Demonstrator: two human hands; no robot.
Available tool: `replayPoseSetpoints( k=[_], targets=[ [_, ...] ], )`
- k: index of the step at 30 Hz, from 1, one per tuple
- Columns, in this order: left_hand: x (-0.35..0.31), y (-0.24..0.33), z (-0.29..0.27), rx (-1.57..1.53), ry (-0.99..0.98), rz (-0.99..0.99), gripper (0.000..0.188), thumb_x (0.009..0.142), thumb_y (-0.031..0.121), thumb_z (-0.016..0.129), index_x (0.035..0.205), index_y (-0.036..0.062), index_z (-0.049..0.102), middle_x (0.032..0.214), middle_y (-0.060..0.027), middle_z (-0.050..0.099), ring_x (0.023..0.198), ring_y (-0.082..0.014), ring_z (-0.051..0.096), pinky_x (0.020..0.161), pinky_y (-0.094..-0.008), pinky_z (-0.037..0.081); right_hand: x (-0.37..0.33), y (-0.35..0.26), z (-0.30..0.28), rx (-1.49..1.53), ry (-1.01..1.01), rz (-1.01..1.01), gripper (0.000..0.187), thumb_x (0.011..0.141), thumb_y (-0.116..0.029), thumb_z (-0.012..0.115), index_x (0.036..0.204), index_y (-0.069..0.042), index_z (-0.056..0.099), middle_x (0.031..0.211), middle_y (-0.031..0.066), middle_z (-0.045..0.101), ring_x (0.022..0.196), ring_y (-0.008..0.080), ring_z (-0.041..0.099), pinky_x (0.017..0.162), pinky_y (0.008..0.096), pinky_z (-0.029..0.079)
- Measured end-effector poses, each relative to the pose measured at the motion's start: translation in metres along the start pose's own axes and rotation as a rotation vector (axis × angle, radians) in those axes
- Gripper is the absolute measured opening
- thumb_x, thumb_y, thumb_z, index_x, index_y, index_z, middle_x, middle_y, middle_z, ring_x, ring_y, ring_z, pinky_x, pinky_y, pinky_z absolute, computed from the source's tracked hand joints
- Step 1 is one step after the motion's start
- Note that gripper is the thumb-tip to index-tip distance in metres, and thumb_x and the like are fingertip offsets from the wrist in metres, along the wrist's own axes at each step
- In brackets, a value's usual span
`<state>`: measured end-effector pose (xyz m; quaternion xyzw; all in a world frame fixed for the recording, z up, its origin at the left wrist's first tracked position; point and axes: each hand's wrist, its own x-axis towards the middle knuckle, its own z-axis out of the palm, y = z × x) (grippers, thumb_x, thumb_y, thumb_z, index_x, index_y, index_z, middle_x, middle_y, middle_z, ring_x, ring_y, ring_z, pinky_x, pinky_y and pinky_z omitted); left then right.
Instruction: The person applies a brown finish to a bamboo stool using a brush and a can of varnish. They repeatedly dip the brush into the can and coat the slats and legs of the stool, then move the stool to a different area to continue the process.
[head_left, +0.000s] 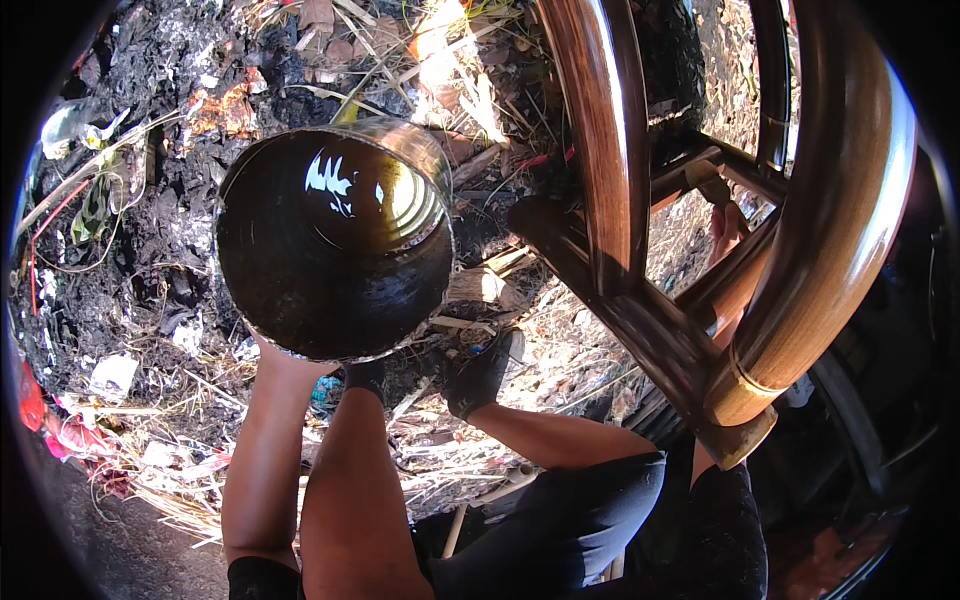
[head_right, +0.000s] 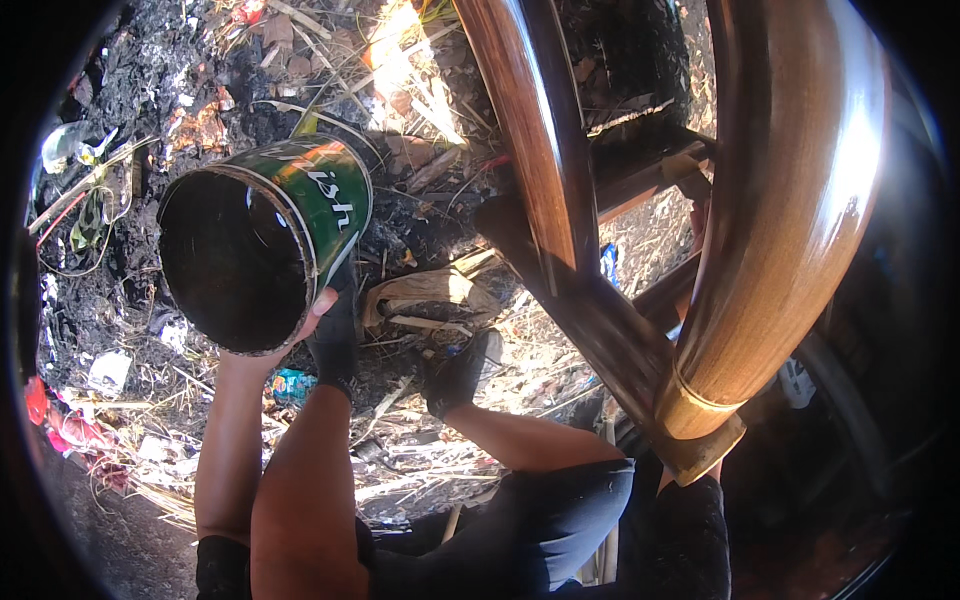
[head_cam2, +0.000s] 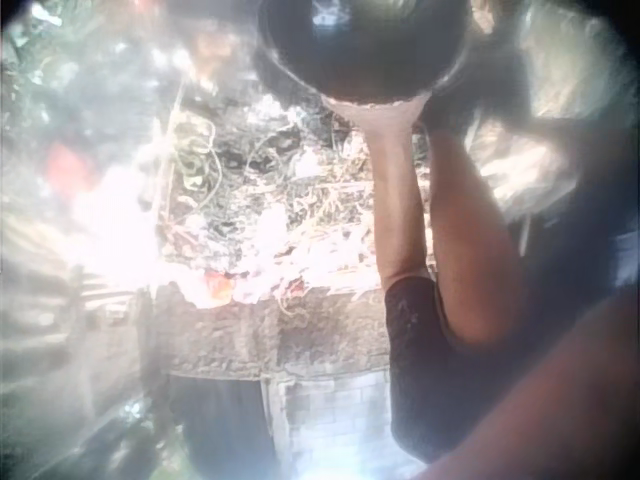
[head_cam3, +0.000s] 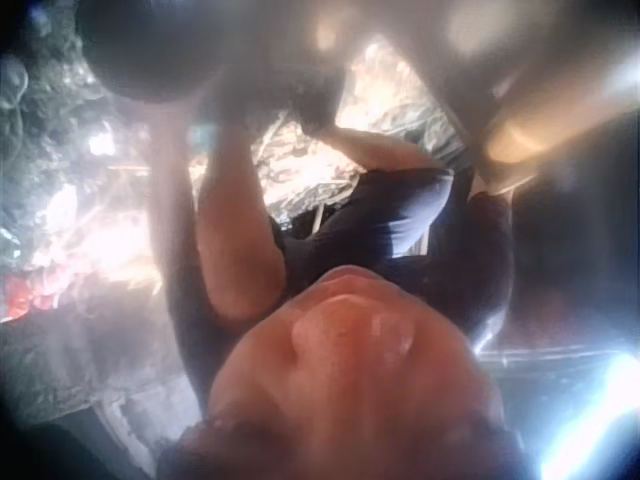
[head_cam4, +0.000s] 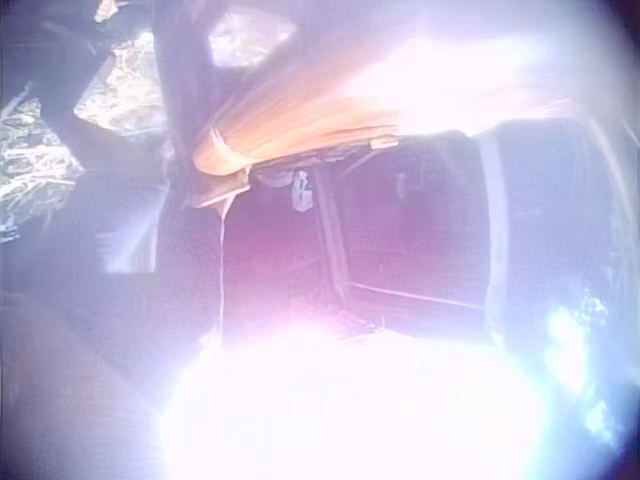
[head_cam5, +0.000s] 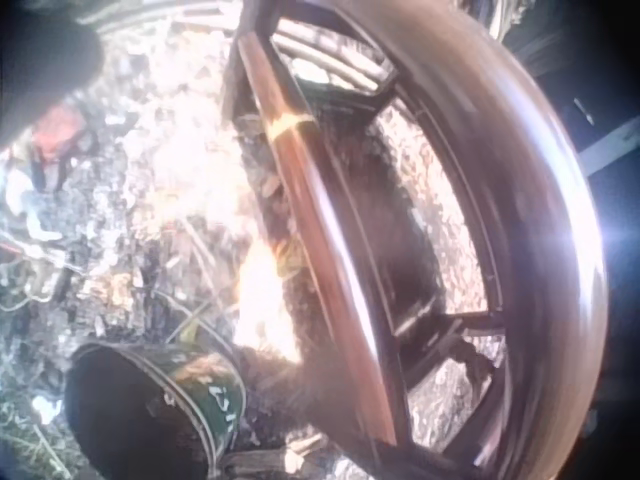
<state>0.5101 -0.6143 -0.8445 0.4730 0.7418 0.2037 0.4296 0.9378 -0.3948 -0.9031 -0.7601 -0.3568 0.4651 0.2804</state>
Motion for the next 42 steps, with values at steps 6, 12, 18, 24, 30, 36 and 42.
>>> replayPoseSetpoints(
  k=[6, 12, 18, 24, 30, 36, 42],
  targets=[
    [0.054, 0.010, -0.002, -0.259, 0.198, 0.252, 0.100, 0.064, 0.027, 0.092, 0.144, -0.0012, 0.040, 0.140, -0.0161, 0.054, 0.124, -0.0245, 0.058, 0.108, -0.0388, 0.043, 0.067, -0.039, -0.009, -0.147, 0.039, -0.115, 0.037, 0.103, -0.027, 0.049, 0.135, -0.013, 0.039, 0.132, 0.0001, 0.040, 0.117, 0.0156, 0.038, 0.098, 0.0303, 0.032],
    [0.074, 0.022, -0.006, -0.359, 0.177, 0.286, 0.113, 0.058, 0.032, 0.096, 0.147, -0.0052, 0.036, 0.146, -0.0238, 0.047, 0.131, -0.0317, 0.053, 0.112, -0.0423, 0.040, 0.102, -0.050, -0.012, -0.256, 0.051, -0.185, 0.035, 0.101, -0.026, 0.052, 0.131, -0.012, 0.043, 0.127, 0.0003, 0.043, 0.111, 0.0150, 0.041, 0.094, 0.0295, 0.034],
    [0.080, 0.028, -0.005, -0.384, 0.140, 0.368, 0.116, 0.054, 0.032, 0.096, 0.148, -0.0024, 0.038, 0.144, -0.0228, 0.050, 0.131, -0.0341, 0.053, 0.111, -0.0442, 0.039, 0.115, -0.054, -0.029, -0.337, 0.080, -0.221, 0.032, 0.100, -0.026, 0.054, 0.127, -0.011, 0.047, 0.121, 0.0006, 0.047, 0.106, 0.0145, 0.044, 0.090, 0.0287, 0.035],
    [0.068, 0.018, 0.005, -0.502, 0.136, 0.310, 0.119, 0.053, 0.032, 0.097, 0.150, 0.0002, 0.035, 0.143, -0.0219, 0.053, 0.129, -0.0337, 0.054, 0.110, -0.0440, 0.040, 0.123, -0.054, -0.053, -0.388, 0.115, -0.232, 0.030, 0.099, -0.026, 0.056, 0.123, -0.010, 0.051, 0.115, 0.0008, 0.050, 0.101, 0.0140, 0.047, 0.087, 0.0278, 0.037],
    [0.068, 0.013, 0.018, -0.552, 0.134, 0.392, 0.120, 0.055, 0.031, 0.098, 0.152, -0.0009, 0.032, 0.146, -0.0233, 0.049, 0.132, -0.0313, 0.052, 0.110, -0.0430, 0.040, 0.138, -0.054, -0.061, -0.417, 0.124, -0.241, 0.027, 0.098, -0.025, 0.059, 0.119, -0.008, 0.056, 0.110, 0.0011, 0.054, 0.095, 0.0134, 0.049, 0.083, 0.0270, 0.038],
    [0.068, 0.020, 0.032, -0.688, 0.113, 0.361, 0.117, 0.059, 0.026, 0.097, 0.151, -0.0045, 0.031, 0.146, -0.0229, 0.048, 0.132, -0.0298, 0.052, 0.112, -0.0415, 0.040, 0.145, -0.050, -0.052, -0.475, 0.099, -0.264, 0.025, 0.097, -0.025, 0.061, 0.115, -0.007, 0.060, 0.104, 0.0014, 0.058, 0.090, 0.0129, 0.052, 0.079, 0.0262, 0.040],
    [0.064, 0.029, 0.029, -0.503, 0.068, 0.346, 0.114, 0.060, 0.022, 0.096, 0.150, -0.0066, 0.031, 0.145, -0.0221, 0.049, 0.132, -0.0284, 0.052, 0.112, -0.0410, 0.040, 0.117, -0.029, -0.061, -0.604, 0.085, -0.287, 0.024, 0.096, -0.025, 0.063, 0.111, -0.006, 0.064, 0.099, 0.0016, 0.061, 0.084, 0.0124, 0.055, 0.076, 0.0254, 0.041]
  ],
)
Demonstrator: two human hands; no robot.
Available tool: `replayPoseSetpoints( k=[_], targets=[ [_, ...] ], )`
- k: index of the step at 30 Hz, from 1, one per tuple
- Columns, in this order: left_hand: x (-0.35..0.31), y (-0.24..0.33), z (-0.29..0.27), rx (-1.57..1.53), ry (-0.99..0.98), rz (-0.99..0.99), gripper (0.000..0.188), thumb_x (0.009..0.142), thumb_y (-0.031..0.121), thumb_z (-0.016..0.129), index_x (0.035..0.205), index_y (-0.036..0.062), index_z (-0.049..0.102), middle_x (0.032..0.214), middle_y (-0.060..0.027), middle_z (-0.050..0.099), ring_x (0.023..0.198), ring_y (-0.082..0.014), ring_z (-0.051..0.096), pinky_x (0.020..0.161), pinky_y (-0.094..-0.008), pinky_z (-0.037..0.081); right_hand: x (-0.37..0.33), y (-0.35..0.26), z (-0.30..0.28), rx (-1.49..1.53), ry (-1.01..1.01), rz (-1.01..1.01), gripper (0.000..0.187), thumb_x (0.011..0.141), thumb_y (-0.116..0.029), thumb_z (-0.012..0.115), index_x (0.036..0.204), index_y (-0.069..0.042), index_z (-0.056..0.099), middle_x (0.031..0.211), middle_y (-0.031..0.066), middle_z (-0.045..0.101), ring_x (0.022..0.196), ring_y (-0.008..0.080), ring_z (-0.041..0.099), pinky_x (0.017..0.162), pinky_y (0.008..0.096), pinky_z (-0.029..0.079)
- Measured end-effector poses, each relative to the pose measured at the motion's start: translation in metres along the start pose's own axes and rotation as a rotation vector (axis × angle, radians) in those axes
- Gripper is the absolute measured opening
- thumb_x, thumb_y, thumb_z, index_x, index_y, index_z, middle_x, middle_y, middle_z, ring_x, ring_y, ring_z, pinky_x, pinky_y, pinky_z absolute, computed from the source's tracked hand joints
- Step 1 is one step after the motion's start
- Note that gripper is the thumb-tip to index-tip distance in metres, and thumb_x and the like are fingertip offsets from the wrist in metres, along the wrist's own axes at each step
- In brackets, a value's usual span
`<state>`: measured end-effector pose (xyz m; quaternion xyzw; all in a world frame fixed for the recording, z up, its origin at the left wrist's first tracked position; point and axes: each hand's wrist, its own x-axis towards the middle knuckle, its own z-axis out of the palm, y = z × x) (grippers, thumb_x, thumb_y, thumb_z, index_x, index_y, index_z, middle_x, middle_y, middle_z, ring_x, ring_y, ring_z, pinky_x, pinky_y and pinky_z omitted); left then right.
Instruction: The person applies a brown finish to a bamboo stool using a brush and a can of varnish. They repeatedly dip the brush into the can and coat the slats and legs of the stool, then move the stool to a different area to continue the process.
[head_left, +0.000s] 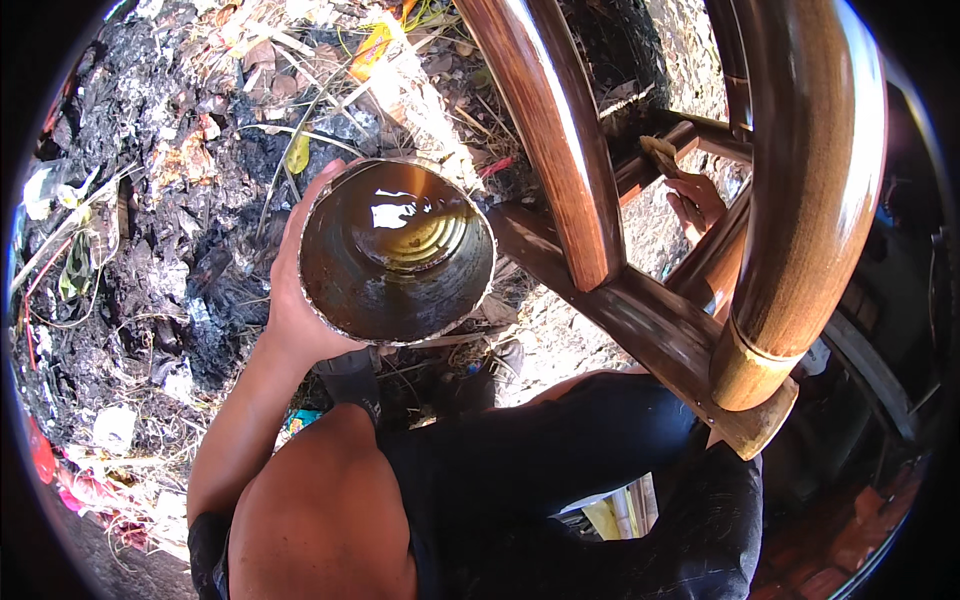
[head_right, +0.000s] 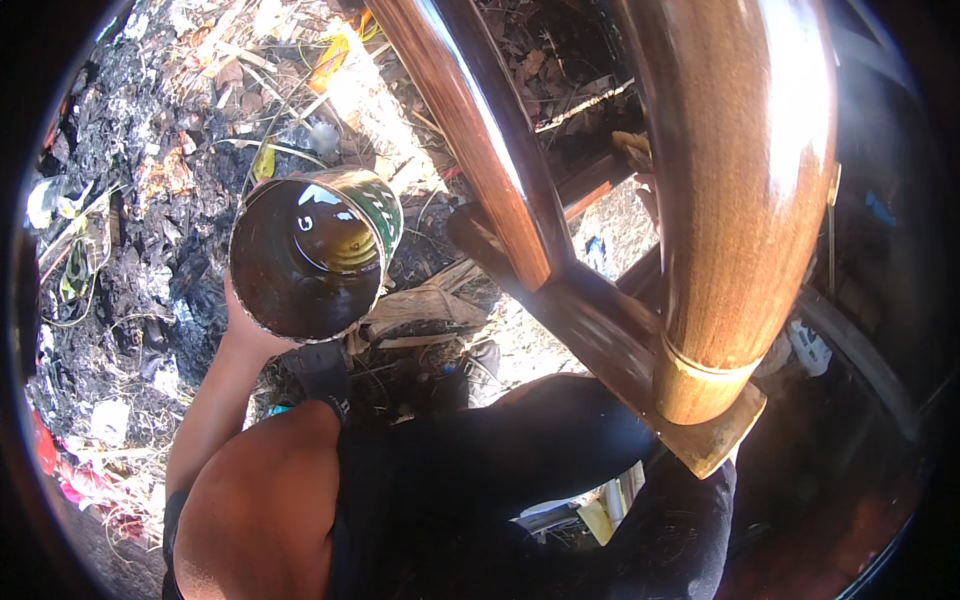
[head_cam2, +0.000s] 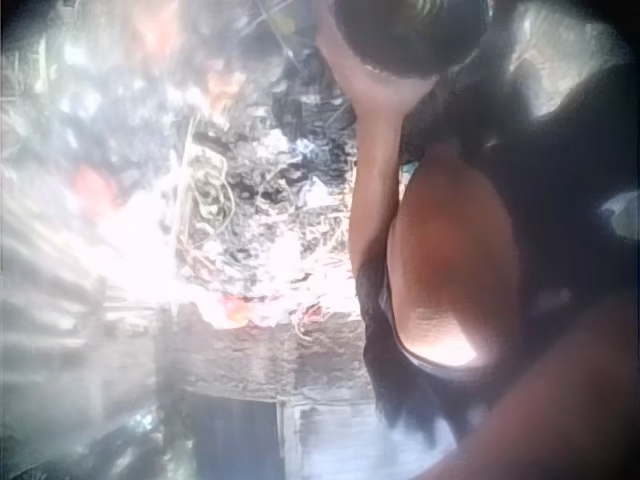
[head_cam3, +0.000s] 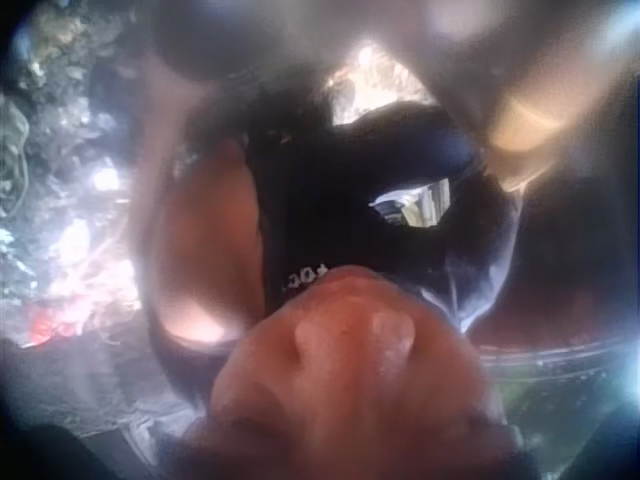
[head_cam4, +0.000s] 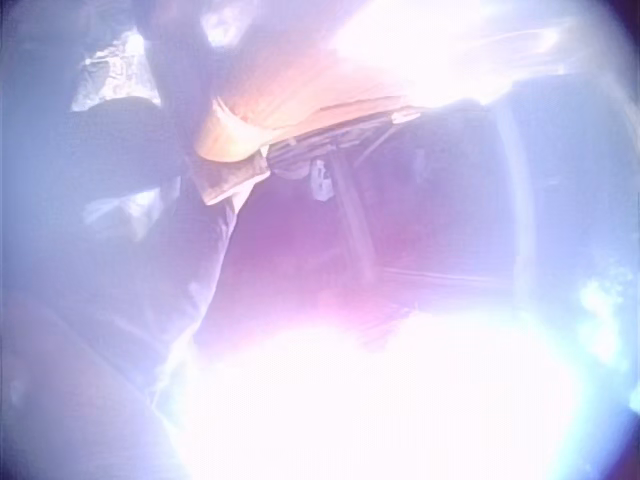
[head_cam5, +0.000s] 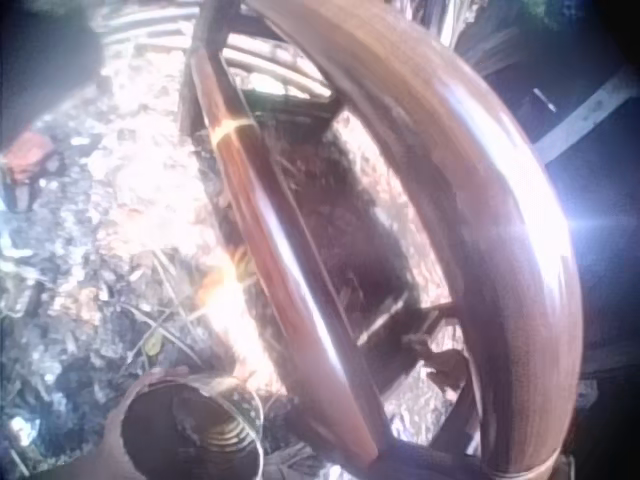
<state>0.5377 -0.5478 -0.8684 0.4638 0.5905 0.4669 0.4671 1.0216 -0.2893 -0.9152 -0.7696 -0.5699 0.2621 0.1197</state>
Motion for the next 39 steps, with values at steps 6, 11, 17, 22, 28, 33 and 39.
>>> replayPoseSetpoints(
  k=[6, 11, 17, 22, 28, 33, 39],
  targets=[
    [-0.001, 0.004, 0.008, 0.081, -0.014, 0.168, 0.118, 0.052, 0.026, 0.096, 0.149, -0.0016, 0.036, 0.142, -0.0188, 0.053, 0.127, -0.0337, 0.055, 0.107, -0.0423, 0.042, -0.086, 0.030, -0.036, -0.125, 0.038, -0.001, 0.023, 0.095, -0.025, 0.066, 0.107, -0.005, 0.068, 0.093, 0.0019, 0.065, 0.079, 0.0119, 0.058, 0.072, 0.0245, 0.043],
    [-0.002, 0.009, 0.011, 0.258, -0.112, 0.335, 0.117, 0.056, 0.024, 0.097, 0.150, -0.0035, 0.032, 0.148, -0.0223, 0.046, 0.134, -0.0320, 0.051, 0.113, -0.0435, 0.038, -0.153, 0.043, -0.106, -0.133, 0.278, 0.029, 0.022, 0.094, -0.024, 0.068, 0.103, -0.004, 0.072, 0.088, 0.0021, 0.068, 0.074, 0.0114, 0.060, 0.069, 0.0239, 0.044],
    [-0.002, 0.030, 0.020, 0.328, -0.105, 0.382, 0.124, 0.042, 0.035, 0.094, 0.149, 0.0035, 0.038, 0.145, -0.0194, 0.049, 0.126, -0.0395, 0.050, 0.107, -0.0466, 0.040, -0.246, -0.028, -0.272, 0.601, 0.897, -0.285, 0.023, 0.094, -0.021, 0.065, 0.103, 0.000, 0.071, 0.088, 0.0067, 0.066, 0.065, 0.0112, 0.053, 0.064, 0.0241, 0.043],
    [-0.006, 0.045, 0.032, 0.348, -0.142, 0.418, 0.118, 0.044, 0.027, 0.088, 0.149, 0.0058, 0.039, 0.141, -0.0193, 0.050, 0.125, -0.0402, 0.049, 0.108, -0.0468, 0.039, -0.318, -0.126, -0.252, 0.504, 0.692, -0.780, 0.029, 0.092, -0.021, 0.067, 0.105, 0.005, 0.066, 0.093, 0.0139, 0.070, 0.084, 0.0199, 0.066, 0.083, 0.0327, 0.051],
    [-0.026, 0.060, 0.033, 0.436, -0.151, 0.378, 0.110, 0.051, 0.025, 0.086, 0.149, 0.0063, 0.039, 0.135, -0.0172, 0.051, 0.118, -0.0380, 0.050, 0.103, -0.0452, 0.042, -0.320, -0.272, -0.117, 0.104, -0.268, -0.935, 0.029, 0.081, -0.020, 0.083, 0.096, 0.001, 0.071, 0.088, 0.0147, 0.075, 0.074, 0.0230, 0.074, 0.067, 0.0289, 0.057],
    [-0.032, 0.063, 0.031, 0.456, -0.151, 0.395, 0.111, 0.055, 0.033, 0.090, 0.149, 0.0050, 0.039, 0.135, -0.0170, 0.050, 0.117, -0.0382, 0.049, 0.100, -0.0452, 0.044, -0.314, -0.268, -0.073, 0.085, -0.425, -0.717, 0.026, 0.085, -0.023, 0.078, 0.096, 0.000, 0.073, 0.078, 0.0192, 0.072, 0.072, 0.0325, 0.073, 0.065, 0.0354, 0.058],
    [-0.028, 0.065, 0.030, 0.487, -0.131, 0.424, 0.113, 0.056, 0.038, 0.091, 0.149, 0.0053, 0.039, 0.131, -0.0185, 0.051, 0.115, -0.0396, 0.049, 0.100, -0.0466, 0.044, -0.303, -0.263, -0.048, -0.017, -0.435, -0.719, 0.028, 0.086, -0.024, 0.076, 0.097, 0.001, 0.072, 0.063, 0.0232, 0.065, 0.065, 0.0365, 0.071, 0.062, 0.0394, 0.057]
  ],
)
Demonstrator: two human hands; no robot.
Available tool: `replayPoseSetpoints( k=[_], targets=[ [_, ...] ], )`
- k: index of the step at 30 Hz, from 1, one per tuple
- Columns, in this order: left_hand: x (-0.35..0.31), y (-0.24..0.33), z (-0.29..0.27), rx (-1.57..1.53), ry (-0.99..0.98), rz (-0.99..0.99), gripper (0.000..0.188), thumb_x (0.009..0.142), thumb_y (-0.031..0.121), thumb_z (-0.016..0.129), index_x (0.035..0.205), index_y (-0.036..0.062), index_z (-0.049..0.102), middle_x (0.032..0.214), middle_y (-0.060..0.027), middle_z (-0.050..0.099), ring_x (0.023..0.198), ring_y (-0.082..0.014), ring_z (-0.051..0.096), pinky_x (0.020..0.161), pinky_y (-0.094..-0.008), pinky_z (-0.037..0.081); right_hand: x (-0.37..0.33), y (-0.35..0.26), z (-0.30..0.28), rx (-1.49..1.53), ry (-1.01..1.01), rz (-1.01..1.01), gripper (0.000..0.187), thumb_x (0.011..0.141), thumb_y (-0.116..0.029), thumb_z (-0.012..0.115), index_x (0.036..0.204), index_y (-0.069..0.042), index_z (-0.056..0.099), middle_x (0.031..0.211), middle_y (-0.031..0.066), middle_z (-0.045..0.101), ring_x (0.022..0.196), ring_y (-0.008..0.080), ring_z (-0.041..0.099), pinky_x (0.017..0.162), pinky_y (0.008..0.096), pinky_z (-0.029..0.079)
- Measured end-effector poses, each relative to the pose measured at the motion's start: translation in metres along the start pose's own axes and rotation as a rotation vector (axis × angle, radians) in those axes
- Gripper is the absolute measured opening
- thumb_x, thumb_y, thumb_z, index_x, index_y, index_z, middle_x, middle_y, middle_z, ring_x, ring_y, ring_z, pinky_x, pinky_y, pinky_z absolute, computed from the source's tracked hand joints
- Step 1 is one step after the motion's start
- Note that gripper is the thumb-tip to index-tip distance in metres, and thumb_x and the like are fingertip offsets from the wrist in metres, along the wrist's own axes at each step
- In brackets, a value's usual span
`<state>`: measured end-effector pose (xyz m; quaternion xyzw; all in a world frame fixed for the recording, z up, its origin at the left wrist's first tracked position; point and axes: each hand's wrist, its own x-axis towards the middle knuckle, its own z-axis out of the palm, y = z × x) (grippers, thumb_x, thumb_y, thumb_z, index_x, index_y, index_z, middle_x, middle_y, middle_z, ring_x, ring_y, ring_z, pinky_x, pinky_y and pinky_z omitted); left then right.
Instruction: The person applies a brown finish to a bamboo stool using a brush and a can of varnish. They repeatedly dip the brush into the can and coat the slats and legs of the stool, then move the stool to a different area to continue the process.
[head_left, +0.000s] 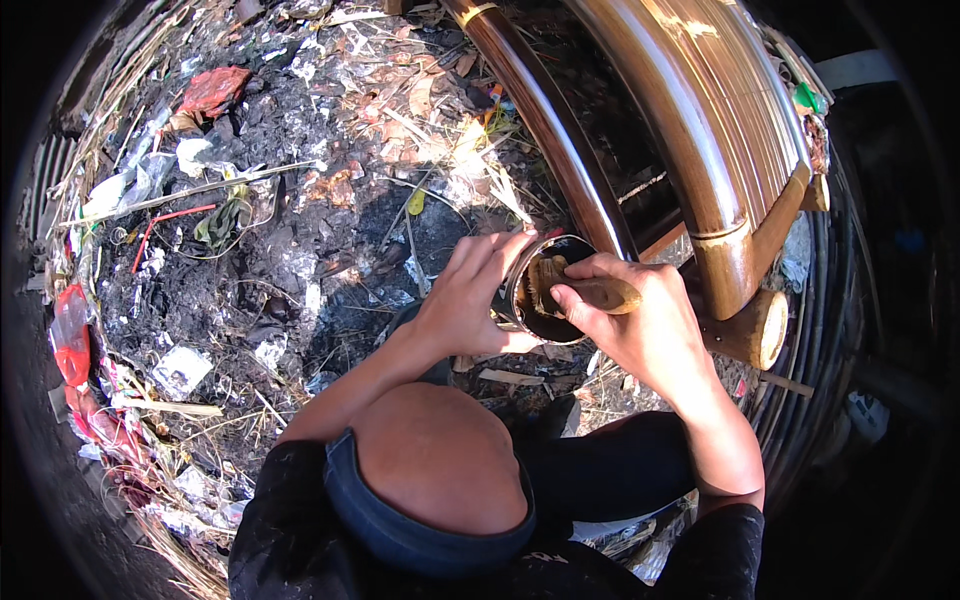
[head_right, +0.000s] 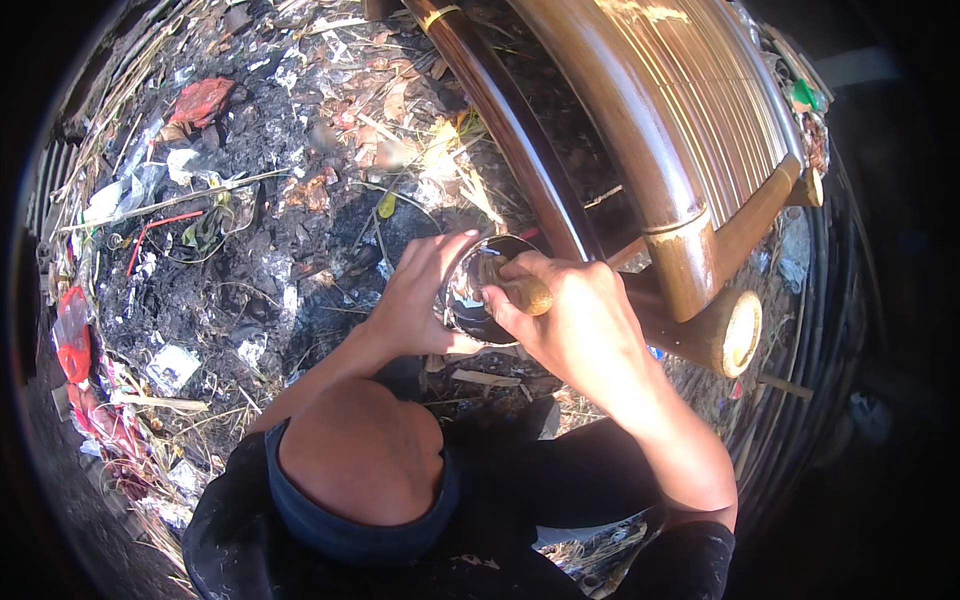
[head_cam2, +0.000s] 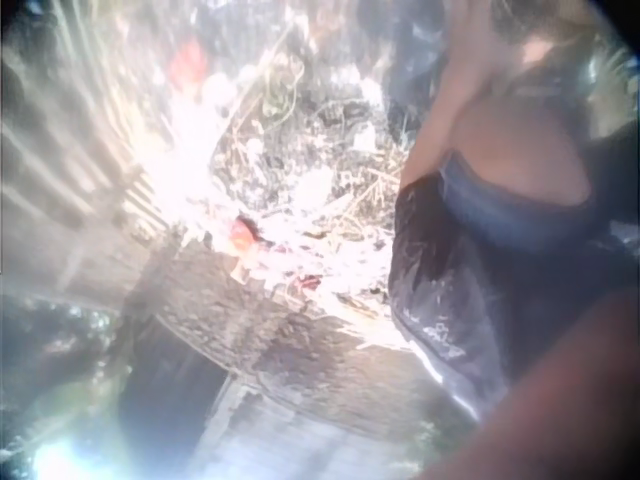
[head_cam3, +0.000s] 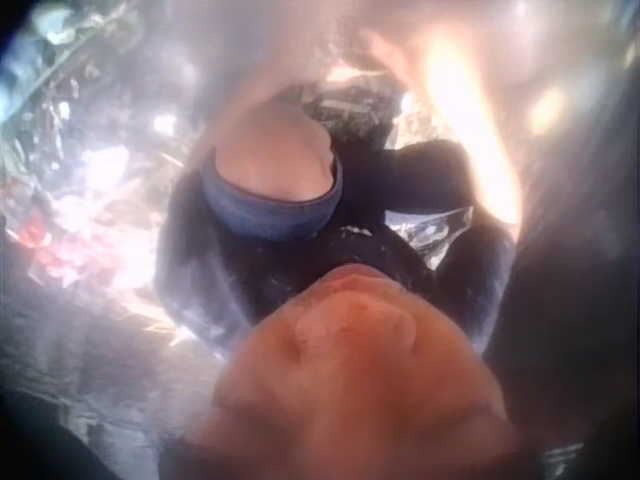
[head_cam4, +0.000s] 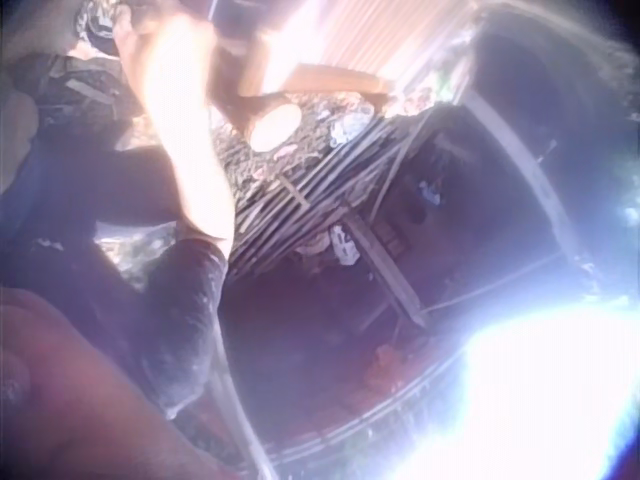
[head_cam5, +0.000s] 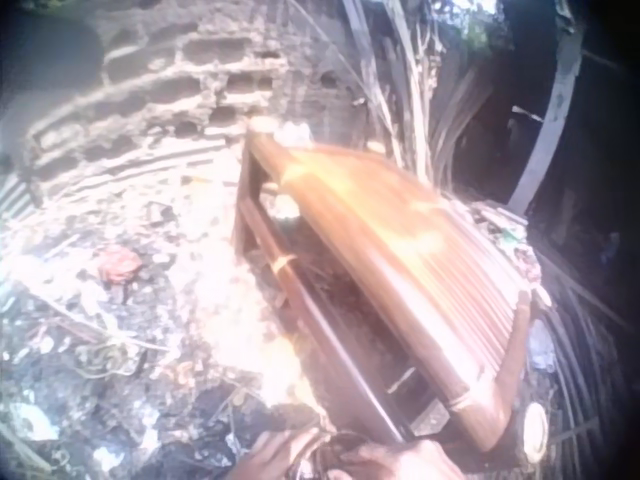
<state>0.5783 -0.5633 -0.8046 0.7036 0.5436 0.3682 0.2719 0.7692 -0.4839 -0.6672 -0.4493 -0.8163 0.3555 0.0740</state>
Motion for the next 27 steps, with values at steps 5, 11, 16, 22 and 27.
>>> replayPoseSetpoints(
  k=[5, 11, 16, 22, 27],
  targets=[
    [0.005, 0.002, 0.002, 0.013, -0.018, -0.035, 0.113, 0.056, 0.040, 0.092, 0.149, 0.0053, 0.039, 0.131, -0.0188, 0.051, 0.116, -0.0397, 0.050, 0.100, -0.0467, 0.045, 0.001, 0.007, 0.005, -0.020, 0.011, 0.006, 0.027, 0.086, -0.024, 0.076, 0.098, 0.000, 0.073, 0.068, 0.0233, 0.067, 0.068, 0.0374, 0.071, 0.063, 0.0404, 0.057],
    [0.004, -0.002, 0.008, 0.074, 0.000, -0.077, 0.112, 0.059, 0.044, 0.090, 0.150, 0.0050, 0.037, 0.126, -0.0191, 0.052, 0.113, -0.0396, 0.050, 0.098, -0.0462, 0.045, -0.004, -0.001, -0.008, 0.028, 0.124, -0.110, 0.021, 0.085, -0.018, 0.076, 0.096, -0.001, 0.070, 0.086, 0.0188, 0.071, 0.076, 0.0364, 0.071, 0.068, 0.0399, 0.057],
    [0.000, -0.005, 0.012, 0.074, -0.031, -0.108, 0.112, 0.060, 0.048, 0.090, 0.150, 0.0055, 0.037, 0.122, -0.0188, 0.052, 0.109, -0.0387, 0.051, 0.096, -0.0460, 0.045, -0.009, 0.002, -0.011, 0.247, 0.000, -0.152, 0.018, 0.084, -0.013, 0.077, 0.095, -0.001, 0.069, 0.086, 0.0144, 0.070, 0.074, 0.0354, 0.071, 0.065, 0.0390, 0.058],
    [0.002, -0.002, 0.012, 0.042, -0.032, -0.130, 0.111, 0.061, 0.046, 0.090, 0.150, 0.0062, 0.037, 0.120, -0.0170, 0.053, 0.108, -0.0377, 0.051, 0.096, -0.0458, 0.045, -0.012, 0.001, -0.016, 0.229, -0.012, -0.227, 0.020, 0.085, -0.015, 0.076, 0.099, -0.001, 0.071, 0.089, 0.0153, 0.072, 0.076, 0.0344, 0.072, 0.068, 0.0383, 0.058],
    [0.000, -0.007, 0.014, 0.046, -0.033, -0.087, 0.113, 0.059, 0.046, 0.090, 0.150, 0.0049, 0.037, 0.123, -0.0175, 0.052, 0.109, -0.0370, 0.050, 0.096, -0.0446, 0.045, -0.013, 0.002, -0.023, 0.245, -0.069, -0.260, 0.021, 0.085, -0.015, 0.076, 0.100, -0.001, 0.071, 0.089, 0.0147, 0.072, 0.079, 0.0339, 0.072, 0.068, 0.0390, 0.058]
  ],
)
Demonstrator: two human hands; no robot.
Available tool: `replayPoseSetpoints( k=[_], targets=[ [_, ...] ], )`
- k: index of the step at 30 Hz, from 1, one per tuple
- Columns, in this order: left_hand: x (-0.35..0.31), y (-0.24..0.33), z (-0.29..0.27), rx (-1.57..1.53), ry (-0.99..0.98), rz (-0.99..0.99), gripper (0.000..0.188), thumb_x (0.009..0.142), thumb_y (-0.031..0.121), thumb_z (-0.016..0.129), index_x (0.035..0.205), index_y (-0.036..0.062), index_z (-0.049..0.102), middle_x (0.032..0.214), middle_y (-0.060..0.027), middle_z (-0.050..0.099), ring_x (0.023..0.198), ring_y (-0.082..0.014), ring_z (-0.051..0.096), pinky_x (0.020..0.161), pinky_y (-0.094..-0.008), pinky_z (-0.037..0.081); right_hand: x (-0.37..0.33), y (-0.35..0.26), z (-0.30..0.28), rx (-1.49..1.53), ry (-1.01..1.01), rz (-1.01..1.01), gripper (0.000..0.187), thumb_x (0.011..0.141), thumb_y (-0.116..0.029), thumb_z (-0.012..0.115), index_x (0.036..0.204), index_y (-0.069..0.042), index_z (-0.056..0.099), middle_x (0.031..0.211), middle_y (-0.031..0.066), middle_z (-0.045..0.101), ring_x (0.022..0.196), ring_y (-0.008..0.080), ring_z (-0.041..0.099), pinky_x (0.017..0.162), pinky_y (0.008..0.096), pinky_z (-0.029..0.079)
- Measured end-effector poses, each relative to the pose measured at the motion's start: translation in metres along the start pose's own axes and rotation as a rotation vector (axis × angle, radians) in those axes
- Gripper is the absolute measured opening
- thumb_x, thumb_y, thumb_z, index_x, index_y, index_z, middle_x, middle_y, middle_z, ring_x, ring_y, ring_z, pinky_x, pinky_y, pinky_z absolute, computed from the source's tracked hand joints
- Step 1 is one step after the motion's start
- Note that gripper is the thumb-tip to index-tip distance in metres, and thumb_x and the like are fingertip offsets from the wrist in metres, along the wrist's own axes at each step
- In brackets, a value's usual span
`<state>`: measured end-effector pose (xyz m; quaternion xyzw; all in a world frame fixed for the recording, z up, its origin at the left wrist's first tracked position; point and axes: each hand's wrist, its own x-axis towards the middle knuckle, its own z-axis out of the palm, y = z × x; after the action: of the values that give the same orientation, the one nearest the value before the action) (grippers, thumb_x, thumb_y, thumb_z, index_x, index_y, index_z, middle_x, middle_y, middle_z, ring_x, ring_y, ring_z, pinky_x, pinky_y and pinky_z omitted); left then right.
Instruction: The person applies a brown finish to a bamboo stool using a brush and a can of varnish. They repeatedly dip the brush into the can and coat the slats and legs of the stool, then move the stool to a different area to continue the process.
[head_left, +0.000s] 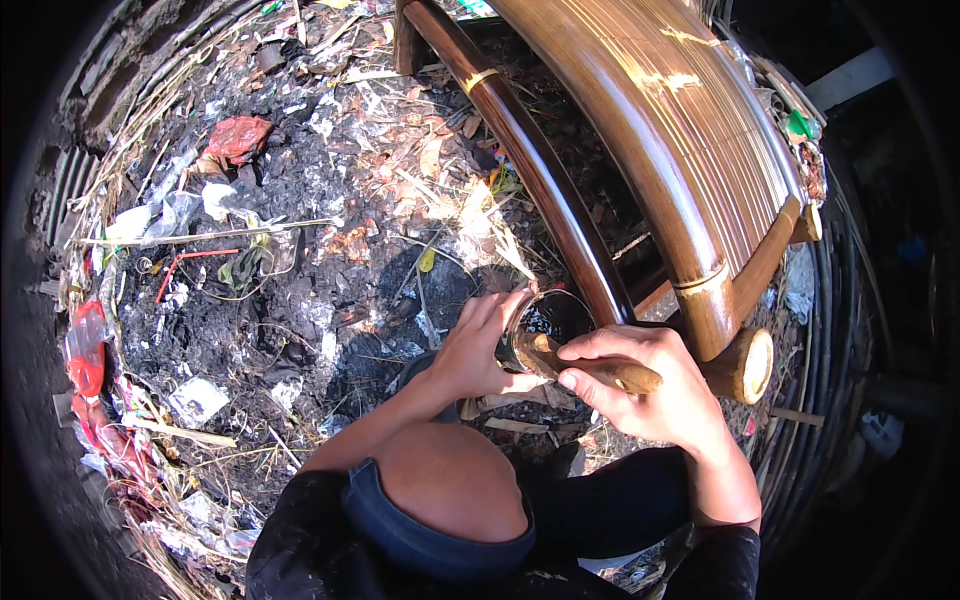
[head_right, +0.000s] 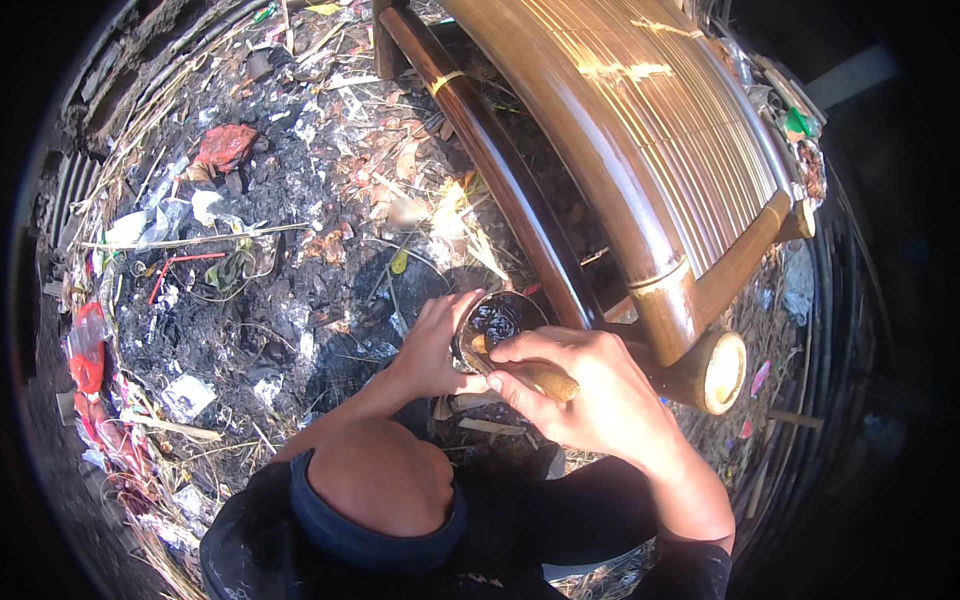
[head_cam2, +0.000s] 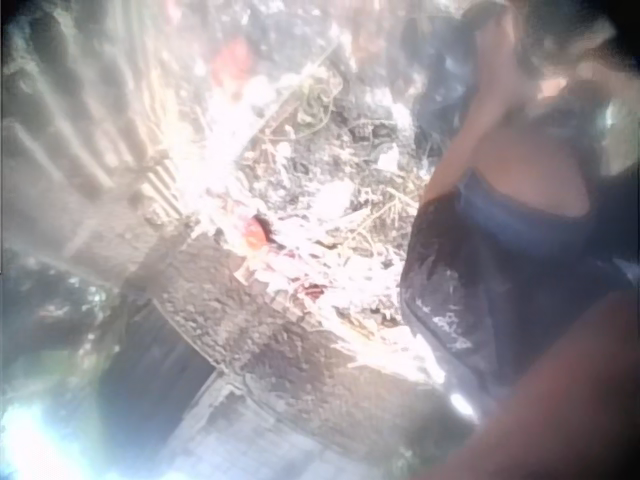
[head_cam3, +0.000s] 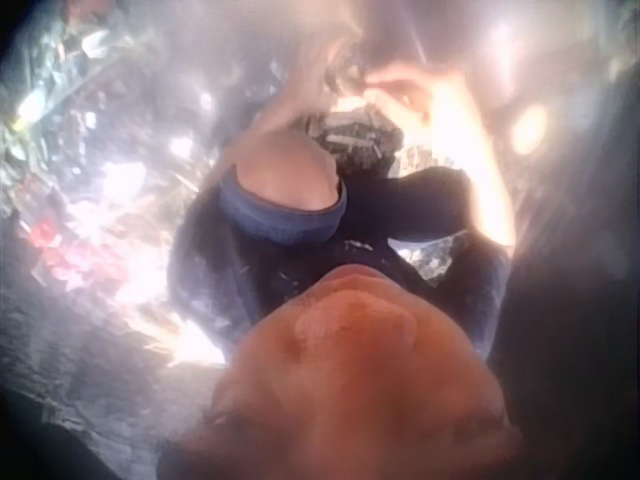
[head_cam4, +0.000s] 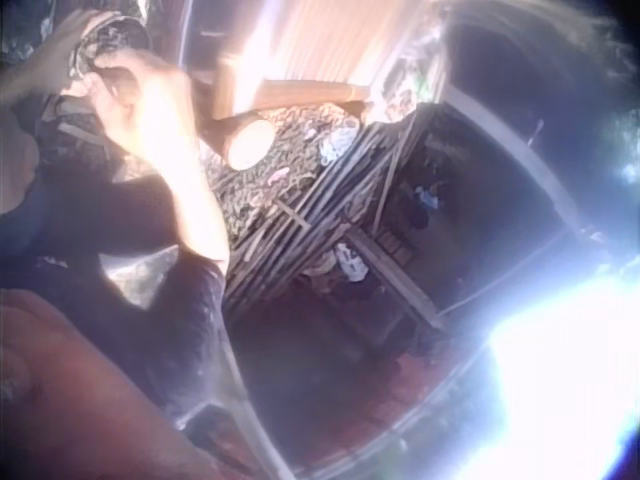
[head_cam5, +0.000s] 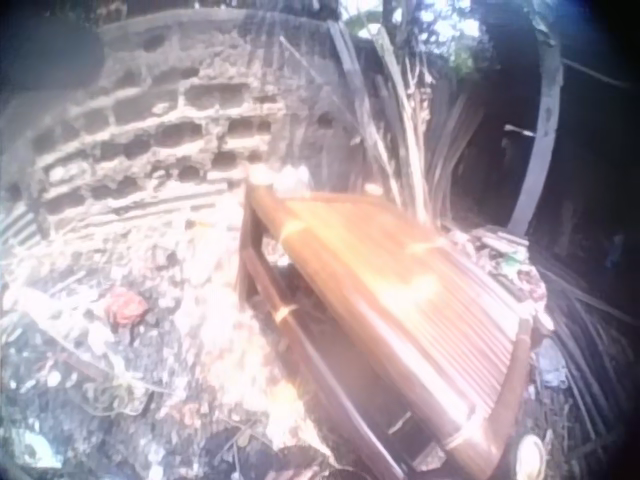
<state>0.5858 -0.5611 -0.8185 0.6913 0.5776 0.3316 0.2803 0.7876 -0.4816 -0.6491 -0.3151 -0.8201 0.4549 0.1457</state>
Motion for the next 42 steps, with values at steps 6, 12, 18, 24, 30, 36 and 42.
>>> replayPoseSetpoints(
  k=[6, 12, 18, 24, 30, 36, 42],
  targets=[
    [0.002, 0.003, 0.000, -0.039, -0.041, -0.036, 0.114, 0.058, 0.046, 0.090, 0.149, 0.0023, 0.037, 0.128, -0.0175, 0.051, 0.114, -0.0367, 0.049, 0.099, -0.0445, 0.044, -0.001, -0.009, -0.004, -0.096, 0.027, 0.057, 0.022, 0.084, -0.015, 0.078, 0.099, 0.000, 0.072, 0.091, 0.0144, 0.073, 0.080, 0.0308, 0.073, 0.073, 0.0351, 0.058],
    [-0.002, -0.002, 0.002, -0.073, -0.024, 0.003, 0.113, 0.058, 0.044, 0.089, 0.149, 0.0025, 0.036, 0.128, -0.0181, 0.050, 0.114, -0.0385, 0.048, 0.100, -0.0470, 0.043, 0.000, -0.012, -0.003, -0.188, 0.038, 0.033, 0.020, 0.085, -0.015, 0.077, 0.099, -0.002, 0.072, 0.091, 0.0139, 0.072, 0.080, 0.0295, 0.072, 0.073, 0.0352, 0.057],
    [-0.003, -0.003, 0.003, -0.061, -0.007, -0.040, 0.112, 0.058, 0.042, 0.089, 0.150, 0.0039, 0.036, 0.124, -0.0184, 0.051, 0.112, -0.0381, 0.048, 0.100, -0.0463, 0.043, 0.003, -0.012, -0.010, -0.196, -0.011, -0.029, 0.020, 0.085, -0.015, 0.077, 0.098, -0.002, 0.071, 0.089, 0.0141, 0.071, 0.079, 0.0317, 0.071, 0.072, 0.0361, 0.057],
    [0.001, 0.005, -0.004, -0.132, 0.046, -0.081, 0.114, 0.054, 0.041, 0.091, 0.145, -0.0041, 0.039, 0.126, -0.0193, 0.054, 0.115, -0.0359, 0.051, 0.102, -0.0442, 0.043, -0.006, -0.009, -0.018, -0.086, 0.080, -0.032, 0.020, 0.084, -0.016, 0.079, 0.096, -0.002, 0.072, 0.087, 0.0134, 0.072, 0.078, 0.0296, 0.072, 0.071, 0.0350, 0.057],
    [0.000, -0.015, 0.003, -0.428, 0.163, -0.206, 0.105, 0.057, 0.031, 0.091, 0.143, -0.0030, 0.041, 0.130, -0.0185, 0.054, 0.123, -0.0333, 0.052, 0.108, -0.0426, 0.041, -0.017, -0.015, -0.044, 0.050, 0.405, 0.016, 0.021, 0.082, -0.014, 0.082, 0.097, -0.001, 0.075, 0.089, 0.0097, 0.074, 0.084, 0.0183, 0.073, 0.076, 0.0302, 0.056],
    [0.008, -0.010, -0.009, -0.715, 0.218, -0.177, 0.093, 0.064, 0.012, 0.091, 0.140, -0.0035, 0.039, 0.131, -0.0157, 0.056, 0.119, -0.0228, 0.059, 0.103, -0.0378, 0.047, -0.104, 0.023, -0.081, 0.855, 0.753, -0.076, 0.025, 0.094, -0.024, 0.070, 0.100, -0.001, 0.065, 0.101, 0.0104, 0.067, 0.078, 0.0217, 0.070, 0.063, 0.0275, 0.058],
    [0.010, -0.019, -0.024, -0.740, 0.280, -0.272, 0.084, 0.065, 0.007, 0.090, 0.135, -0.0045, 0.044, 0.124, -0.0165, 0.061, 0.113, -0.0225, 0.063, 0.099, -0.0380, 0.051, -0.216, 0.075, -0.132, 1.091, 1.185, -0.095, 0.018, 0.100, -0.023, 0.062, 0.102, -0.007, 0.071, 0.115, 0.0117, 0.070, 0.110, 0.0251, 0.066, 0.098, 0.0454, 0.054]
  ],
)
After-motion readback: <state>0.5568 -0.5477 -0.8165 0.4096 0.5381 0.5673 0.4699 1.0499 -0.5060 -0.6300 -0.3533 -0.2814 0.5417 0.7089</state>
